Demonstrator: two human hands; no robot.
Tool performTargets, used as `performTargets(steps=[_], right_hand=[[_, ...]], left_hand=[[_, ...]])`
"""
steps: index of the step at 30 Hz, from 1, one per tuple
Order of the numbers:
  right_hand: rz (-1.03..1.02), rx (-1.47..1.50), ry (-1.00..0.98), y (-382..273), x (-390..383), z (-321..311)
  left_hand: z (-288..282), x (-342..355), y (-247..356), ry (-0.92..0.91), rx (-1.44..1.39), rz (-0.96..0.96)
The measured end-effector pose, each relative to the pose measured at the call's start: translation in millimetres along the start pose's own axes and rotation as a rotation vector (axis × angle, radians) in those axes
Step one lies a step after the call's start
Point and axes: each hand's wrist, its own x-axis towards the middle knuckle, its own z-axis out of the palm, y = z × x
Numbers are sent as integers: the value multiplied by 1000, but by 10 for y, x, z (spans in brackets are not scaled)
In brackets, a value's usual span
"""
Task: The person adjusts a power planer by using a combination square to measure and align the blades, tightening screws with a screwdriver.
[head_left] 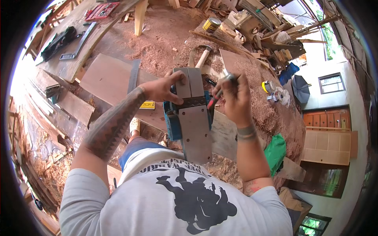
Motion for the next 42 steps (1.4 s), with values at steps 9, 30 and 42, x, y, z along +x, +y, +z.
performTargets(steps=[9,30,42], right_hand=[[124,82,41,27,31,-112],[-100,9,80,334,-153,101],[214,-385,-222,63,-113,-152]], left_hand=[[0,-24,142,18,110,15],[-60,-60,101,-1,78,12],[-63,-58,139,-13,1,-33]])
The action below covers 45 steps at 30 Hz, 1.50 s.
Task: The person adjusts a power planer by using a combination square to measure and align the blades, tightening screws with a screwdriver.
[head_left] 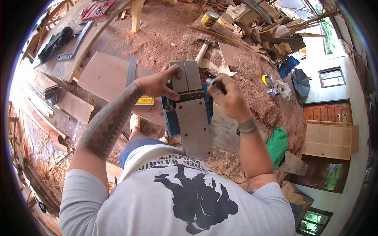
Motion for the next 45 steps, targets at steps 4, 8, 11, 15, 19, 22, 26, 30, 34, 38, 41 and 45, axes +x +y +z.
performTargets(steps=[4,8,11,15,19,22,26,30,34,38,41,45], right_hand=[[-190,-347,-257,117,-11,27],[-454,-527,-226,256,36,-53],[-443,-593,-329,247,95,-123],[-518,-638,-439,173,271,-231],[-668,-876,-521,-53,442,-276],[-655,-847,-543,20,419,-257],[-563,-625,-411,288,322,-80],[-451,-589,-238,270,84,31],[-426,-545,-5,328,-81,255],[-351,-583,188,299,-169,494],[-135,-554,191,215,-277,569],[-63,-502,246,207,-288,684]], left_hand=[[-5,-14,-51,-6,28,30],[11,16,-44,-11,71,36],[8,28,-109,-20,51,59],[24,81,-138,-19,89,105],[24,61,-80,-11,65,53],[53,8,-52,13,36,28],[23,-113,-148,27,-48,20],[77,-170,-57,68,18,-27],[99,-237,39,85,-6,-44],[70,-234,33,53,-41,-53],[70,-185,-5,32,34,-50],[75,-137,-111,55,63,-9]])
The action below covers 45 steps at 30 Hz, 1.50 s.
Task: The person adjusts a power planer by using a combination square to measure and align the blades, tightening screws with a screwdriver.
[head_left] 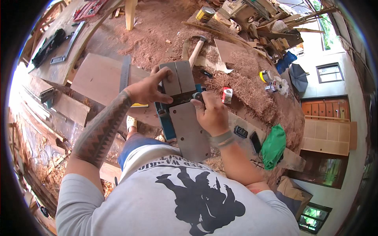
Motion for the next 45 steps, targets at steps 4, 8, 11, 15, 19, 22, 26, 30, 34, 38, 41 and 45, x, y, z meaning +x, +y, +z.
performTargets(steps=[4,8,11,15,19,22,26,30,34,38,41,45], right_hand=[[39,75,24,29,-1,-24],[-69,128,-42,98,81,-277],[-315,200,-64,181,263,-438],[-453,56,-290,297,453,-474],[-503,29,-383,306,632,-456],[-725,30,-367,90,813,-539],[-786,-103,-603,143,980,-662],[-852,-154,-719,68,1170,-609],[-1023,-296,-712,-6,1279,-653],[-1127,-319,-710,26,1354,-633],[-1043,-272,-703,191,1274,-552],[-862,-155,-536,205,991,-519]], left_hand=[[8,21,5,15,-122,-17],[-7,29,83,14,-152,-10],[-1,60,14,2,-147,23],[35,139,-17,-3,-149,2],[-16,89,-41,-24,-76,-12],[-19,-26,-110,-47,-133,-45],[44,91,36,-40,-77,8],[72,148,-52,-36,-48,83],[83,231,-112,-29,-52,97],[65,275,-65,-53,-48,83],[71,240,-52,-34,-52,80],[88,152,-52,-25,-133,43]])
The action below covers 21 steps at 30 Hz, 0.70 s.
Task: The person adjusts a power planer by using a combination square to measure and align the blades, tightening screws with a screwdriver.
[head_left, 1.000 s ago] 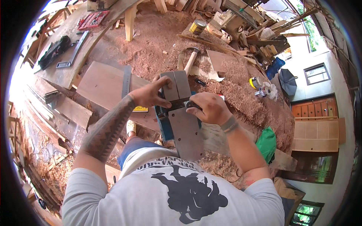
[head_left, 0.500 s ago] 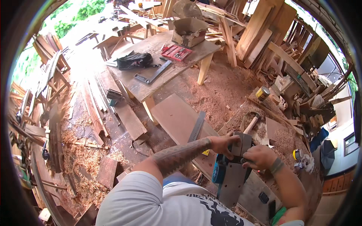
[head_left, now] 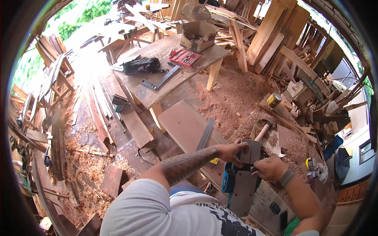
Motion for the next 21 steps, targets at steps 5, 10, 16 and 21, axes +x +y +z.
performTargets(steps=[5,10,16,21], right_hand=[[139,24,166,-268,-80,257],[290,-141,400,-481,-149,581],[466,-97,382,-565,-7,610],[599,-29,353,-748,-19,649]], left_hand=[[76,-149,-52,68,27,12],[-16,-176,-68,29,-57,-91],[-103,-236,34,29,-185,-166],[-41,-197,-42,47,-108,-64]])
